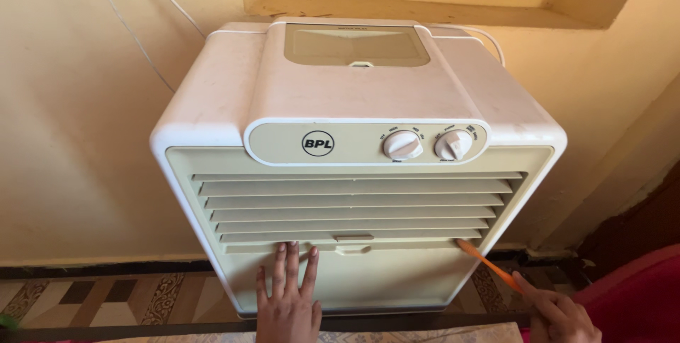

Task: The person cleans a white BPL air cooler with an orange toothbrush, brushing the front louvers, control panel, top lid, and the open water-inlet compartment. They then lift a circuit board from a shelf, place it on the cooler, and brush dust off the board on the bed.

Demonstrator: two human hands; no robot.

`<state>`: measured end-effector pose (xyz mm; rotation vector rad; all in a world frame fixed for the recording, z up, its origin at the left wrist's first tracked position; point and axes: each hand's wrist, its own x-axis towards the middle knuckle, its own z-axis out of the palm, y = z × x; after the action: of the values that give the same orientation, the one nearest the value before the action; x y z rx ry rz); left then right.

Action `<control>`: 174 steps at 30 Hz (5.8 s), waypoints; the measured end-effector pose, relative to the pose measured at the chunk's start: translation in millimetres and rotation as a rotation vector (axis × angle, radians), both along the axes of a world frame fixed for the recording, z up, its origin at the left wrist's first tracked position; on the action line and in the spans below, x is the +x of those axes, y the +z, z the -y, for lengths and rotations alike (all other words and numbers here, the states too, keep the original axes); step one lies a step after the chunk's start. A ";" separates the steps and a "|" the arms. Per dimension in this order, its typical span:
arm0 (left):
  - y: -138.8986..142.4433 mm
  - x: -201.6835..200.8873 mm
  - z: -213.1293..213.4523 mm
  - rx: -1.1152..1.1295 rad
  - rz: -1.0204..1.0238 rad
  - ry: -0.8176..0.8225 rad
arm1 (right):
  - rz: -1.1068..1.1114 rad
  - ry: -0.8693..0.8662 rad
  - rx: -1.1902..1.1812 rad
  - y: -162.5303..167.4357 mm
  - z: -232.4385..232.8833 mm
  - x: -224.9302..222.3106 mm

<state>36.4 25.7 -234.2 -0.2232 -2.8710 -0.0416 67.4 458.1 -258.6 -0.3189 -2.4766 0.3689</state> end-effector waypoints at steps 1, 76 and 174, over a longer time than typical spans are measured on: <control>-1.3 -0.2 0.2 -0.005 0.011 -0.002 | -0.026 0.013 0.014 -4.5 1.3 -3.8; 232.4 2.9 55.8 0.167 -0.868 -0.131 | -0.091 0.629 0.124 104.3 267.1 -14.8; 235.4 -18.1 55.5 0.284 -0.690 -0.222 | -0.110 0.249 0.243 303.7 178.3 23.2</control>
<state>18.3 -29.9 1.2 -0.4058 -2.1152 -0.3405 90.7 279.8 45.0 0.1084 -2.4234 0.1767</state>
